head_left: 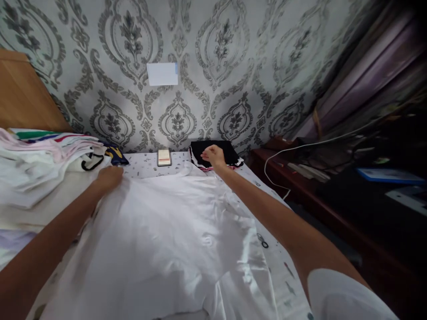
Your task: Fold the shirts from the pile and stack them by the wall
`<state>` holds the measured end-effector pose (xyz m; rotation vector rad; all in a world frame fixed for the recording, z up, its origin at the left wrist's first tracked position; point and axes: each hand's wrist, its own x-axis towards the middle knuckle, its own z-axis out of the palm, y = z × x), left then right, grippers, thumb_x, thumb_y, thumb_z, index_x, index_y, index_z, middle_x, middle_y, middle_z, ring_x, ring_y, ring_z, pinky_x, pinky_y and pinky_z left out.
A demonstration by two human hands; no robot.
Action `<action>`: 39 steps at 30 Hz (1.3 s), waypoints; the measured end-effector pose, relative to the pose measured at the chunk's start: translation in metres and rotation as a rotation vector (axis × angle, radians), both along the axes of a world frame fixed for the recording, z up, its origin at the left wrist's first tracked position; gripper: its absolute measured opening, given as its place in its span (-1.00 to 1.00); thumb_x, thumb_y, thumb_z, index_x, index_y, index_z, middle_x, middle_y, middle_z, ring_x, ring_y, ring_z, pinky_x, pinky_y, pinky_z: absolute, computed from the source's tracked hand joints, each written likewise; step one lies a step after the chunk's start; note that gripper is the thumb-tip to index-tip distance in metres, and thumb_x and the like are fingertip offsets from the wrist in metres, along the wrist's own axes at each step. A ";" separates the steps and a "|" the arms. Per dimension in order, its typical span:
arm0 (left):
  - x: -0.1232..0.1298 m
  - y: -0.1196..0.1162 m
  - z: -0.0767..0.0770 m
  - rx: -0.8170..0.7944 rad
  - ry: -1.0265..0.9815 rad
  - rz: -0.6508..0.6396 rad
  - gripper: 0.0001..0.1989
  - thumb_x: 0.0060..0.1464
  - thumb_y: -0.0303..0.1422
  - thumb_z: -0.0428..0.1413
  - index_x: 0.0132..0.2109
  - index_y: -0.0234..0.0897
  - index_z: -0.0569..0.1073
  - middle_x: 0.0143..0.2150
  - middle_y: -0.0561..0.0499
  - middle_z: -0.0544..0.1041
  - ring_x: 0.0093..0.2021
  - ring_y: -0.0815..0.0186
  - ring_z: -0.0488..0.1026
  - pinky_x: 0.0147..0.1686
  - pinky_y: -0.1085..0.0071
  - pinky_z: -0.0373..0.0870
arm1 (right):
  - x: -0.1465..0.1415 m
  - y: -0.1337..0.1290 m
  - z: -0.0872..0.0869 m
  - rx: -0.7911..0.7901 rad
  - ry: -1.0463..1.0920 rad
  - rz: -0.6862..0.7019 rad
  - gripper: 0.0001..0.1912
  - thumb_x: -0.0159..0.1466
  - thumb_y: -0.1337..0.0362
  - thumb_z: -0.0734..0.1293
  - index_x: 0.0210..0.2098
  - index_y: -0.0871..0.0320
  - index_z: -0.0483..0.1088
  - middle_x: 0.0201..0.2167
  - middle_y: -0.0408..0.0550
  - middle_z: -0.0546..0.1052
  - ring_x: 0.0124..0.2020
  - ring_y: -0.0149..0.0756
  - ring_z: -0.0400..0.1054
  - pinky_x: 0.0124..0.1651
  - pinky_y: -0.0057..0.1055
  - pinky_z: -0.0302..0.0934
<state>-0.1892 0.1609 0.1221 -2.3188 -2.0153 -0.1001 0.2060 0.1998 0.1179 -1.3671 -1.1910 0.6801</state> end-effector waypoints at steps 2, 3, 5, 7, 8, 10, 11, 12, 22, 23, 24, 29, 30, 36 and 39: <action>0.002 -0.001 -0.011 -0.023 0.082 0.017 -0.79 0.06 -0.52 -0.02 -0.31 -0.33 0.53 -0.25 -0.27 0.61 -0.04 -0.10 0.53 0.00 -0.02 0.39 | 0.002 -0.010 -0.019 -0.021 -0.071 0.019 -0.89 0.23 0.32 0.25 -0.45 0.11 0.27 -0.51 -0.19 0.47 -0.40 -0.35 0.49 -0.31 -0.42 0.39; 0.005 -0.002 -0.014 -0.019 0.134 0.012 -0.76 0.06 -0.53 -0.03 -0.29 -0.33 0.54 -0.18 -0.29 0.62 0.01 -0.11 0.51 0.03 -0.03 0.36 | 0.007 -0.019 -0.027 -0.028 -0.115 0.026 -0.90 0.22 0.31 0.25 -0.44 0.12 0.31 -0.49 -0.18 0.49 -0.36 -0.32 0.49 -0.28 -0.40 0.38; 0.014 -0.005 -0.016 0.008 0.209 -0.035 -0.72 0.09 -0.52 -0.05 -0.22 -0.32 0.56 -0.07 -0.31 0.61 0.10 -0.14 0.47 0.07 -0.04 0.33 | 0.022 -0.038 -0.039 -0.047 -0.217 0.027 -0.93 0.19 0.31 0.27 -0.42 0.12 0.37 -0.42 -0.13 0.52 -0.27 -0.26 0.48 -0.15 -0.33 0.36; 0.033 -0.005 -0.013 0.019 0.186 -0.104 -0.71 0.14 -0.46 -0.05 -0.12 -0.31 0.55 -0.02 -0.30 0.59 0.11 -0.13 0.46 0.05 0.01 0.35 | 0.039 -0.059 -0.046 -0.080 -0.325 -0.002 -0.93 0.17 0.32 0.30 -0.36 0.13 0.44 -0.29 -0.05 0.56 -0.14 -0.18 0.45 -0.01 -0.25 0.30; 0.047 -0.003 -0.011 0.004 0.116 -0.141 -0.71 0.17 -0.40 -0.04 -0.07 -0.30 0.54 -0.01 -0.28 0.59 0.10 -0.10 0.47 0.03 0.06 0.37 | 0.047 -0.069 -0.048 -0.122 -0.400 -0.030 -0.88 0.18 0.31 0.31 -0.29 0.14 0.47 -0.20 0.01 0.56 -0.08 -0.13 0.42 0.04 -0.21 0.27; 0.083 0.004 -0.007 -0.058 -0.088 -0.201 -0.67 0.23 -0.27 -0.03 0.04 -0.27 0.49 0.00 -0.19 0.60 0.05 0.02 0.51 0.00 0.19 0.40 | 0.058 -0.088 -0.053 -0.268 -0.599 -0.094 -0.72 0.22 0.23 0.32 -0.10 0.17 0.48 -0.01 0.13 0.51 0.04 -0.04 0.37 0.09 -0.16 0.22; 0.105 0.009 -0.006 -0.102 -0.196 -0.214 -0.64 0.25 -0.22 -0.03 0.08 -0.27 0.46 -0.01 -0.16 0.61 0.03 0.08 0.53 -0.01 0.26 0.40 | 0.062 -0.097 -0.056 -0.356 -0.705 -0.118 -0.64 0.24 0.18 0.33 -0.02 0.19 0.46 0.06 0.18 0.48 0.09 0.00 0.34 0.10 -0.15 0.20; 0.127 0.016 -0.006 -0.142 -0.284 -0.208 -0.62 0.27 -0.20 -0.04 0.10 -0.28 0.44 -0.01 -0.15 0.61 0.00 0.12 0.54 -0.02 0.30 0.40 | 0.063 -0.104 -0.058 -0.433 -0.804 -0.132 -0.57 0.26 0.12 0.32 0.05 0.21 0.44 0.10 0.21 0.45 0.12 0.03 0.32 0.10 -0.15 0.19; 0.260 0.067 -0.038 -0.142 -0.358 -0.166 -0.53 -0.04 -0.39 0.18 0.09 -0.24 0.49 0.06 -0.16 0.59 0.11 0.03 0.49 0.00 0.31 0.41 | 0.061 -0.124 -0.064 -0.492 -0.857 -0.118 -0.80 0.28 0.21 0.30 -0.16 0.14 0.47 -0.14 0.05 0.56 -0.07 -0.13 0.41 -0.11 -0.34 0.14; 0.257 0.067 -0.038 -0.129 -0.361 -0.186 -0.61 -0.04 -0.40 0.17 0.00 -0.20 0.54 0.01 -0.12 0.62 0.08 0.05 0.51 -0.01 0.30 0.41 | 0.063 -0.126 -0.064 -0.453 -0.834 -0.110 -0.84 0.29 0.23 0.28 -0.20 0.12 0.46 -0.20 0.01 0.57 -0.13 -0.17 0.41 -0.16 -0.36 0.13; 0.252 0.066 -0.036 -0.108 -0.369 -0.210 -0.68 -0.03 -0.41 0.15 -0.08 -0.16 0.56 -0.03 -0.08 0.63 0.06 0.07 0.51 -0.01 0.30 0.40 | 0.066 -0.129 -0.064 -0.399 -0.806 -0.101 -0.85 0.30 0.23 0.25 -0.23 0.10 0.44 -0.27 -0.03 0.56 -0.20 -0.20 0.41 -0.21 -0.38 0.11; 0.216 0.071 -0.004 0.102 -0.462 -0.293 -0.69 0.11 -0.37 0.02 -0.02 -0.14 0.52 -0.07 0.01 0.61 -0.05 0.17 0.49 -0.02 0.31 0.37 | 0.085 -0.139 -0.057 -0.105 -0.601 -0.139 -0.79 0.30 0.12 0.21 -0.32 0.09 0.38 -0.51 -0.17 0.43 -0.42 -0.27 0.29 -0.32 -0.39 0.06; 0.212 0.075 0.004 0.165 -0.492 -0.286 -0.68 0.12 -0.36 0.01 -0.01 -0.17 0.50 -0.08 0.00 0.60 -0.08 0.18 0.50 -0.04 0.32 0.37 | 0.089 -0.137 -0.055 -0.072 -0.577 -0.164 -0.78 0.29 0.11 0.21 -0.32 0.09 0.38 -0.52 -0.17 0.42 -0.43 -0.27 0.28 -0.33 -0.39 0.06; 0.228 0.098 0.023 0.274 -0.419 -0.186 -0.68 0.19 -0.34 -0.05 0.01 -0.21 0.50 -0.05 -0.09 0.59 -0.01 0.09 0.49 -0.01 0.27 0.37 | 0.106 -0.099 -0.048 -0.095 -0.574 -0.233 -0.76 0.27 0.16 0.23 -0.19 0.10 0.46 -0.43 -0.11 0.51 -0.33 -0.20 0.36 -0.26 -0.37 0.15; 0.238 0.102 0.017 0.209 -0.305 -0.193 -0.67 0.22 -0.35 -0.04 0.07 -0.19 0.47 0.09 -0.14 0.52 0.10 0.05 0.43 0.06 0.21 0.36 | 0.109 -0.084 -0.057 -0.243 -0.603 -0.223 -0.84 0.25 0.24 0.26 -0.23 0.08 0.46 -0.39 -0.09 0.54 -0.28 -0.19 0.39 -0.23 -0.36 0.18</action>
